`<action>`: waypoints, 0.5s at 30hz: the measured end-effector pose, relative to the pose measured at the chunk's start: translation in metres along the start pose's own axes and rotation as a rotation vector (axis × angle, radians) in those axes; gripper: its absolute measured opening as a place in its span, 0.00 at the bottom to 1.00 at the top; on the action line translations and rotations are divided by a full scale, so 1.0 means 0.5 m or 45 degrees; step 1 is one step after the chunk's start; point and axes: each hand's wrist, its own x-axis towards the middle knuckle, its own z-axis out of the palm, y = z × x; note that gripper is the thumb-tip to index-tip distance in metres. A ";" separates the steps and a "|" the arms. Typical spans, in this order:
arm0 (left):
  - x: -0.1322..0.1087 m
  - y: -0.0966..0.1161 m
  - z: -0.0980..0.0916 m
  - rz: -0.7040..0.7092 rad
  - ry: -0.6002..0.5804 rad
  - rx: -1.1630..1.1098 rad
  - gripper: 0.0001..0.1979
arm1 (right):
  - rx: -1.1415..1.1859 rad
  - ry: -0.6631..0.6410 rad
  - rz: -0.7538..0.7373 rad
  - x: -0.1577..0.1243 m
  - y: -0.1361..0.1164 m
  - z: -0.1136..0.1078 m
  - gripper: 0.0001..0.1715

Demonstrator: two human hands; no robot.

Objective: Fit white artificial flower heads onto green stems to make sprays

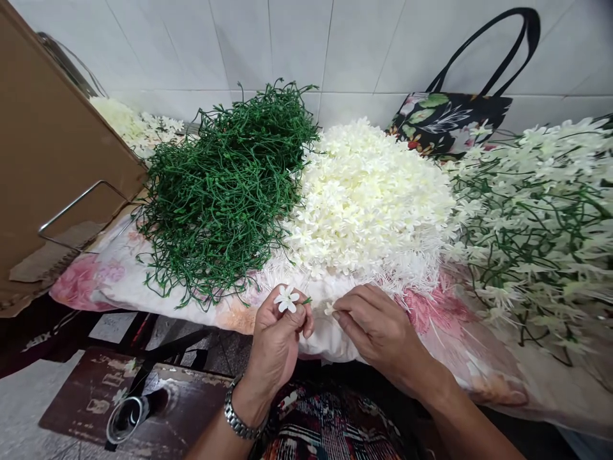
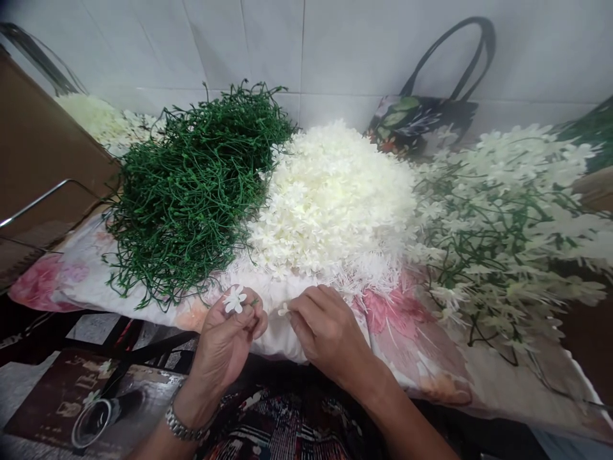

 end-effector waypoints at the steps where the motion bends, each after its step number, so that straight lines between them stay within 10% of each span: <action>1: -0.001 -0.002 0.001 -0.015 -0.012 -0.004 0.18 | 0.127 0.018 0.067 0.001 -0.003 -0.006 0.08; 8: -0.006 -0.021 0.011 -0.098 -0.031 -0.063 0.21 | 0.809 0.017 0.434 0.001 -0.030 -0.007 0.04; 15: -0.016 -0.034 -0.003 -0.040 -0.151 0.036 0.14 | 0.819 0.106 0.458 -0.005 -0.056 0.021 0.04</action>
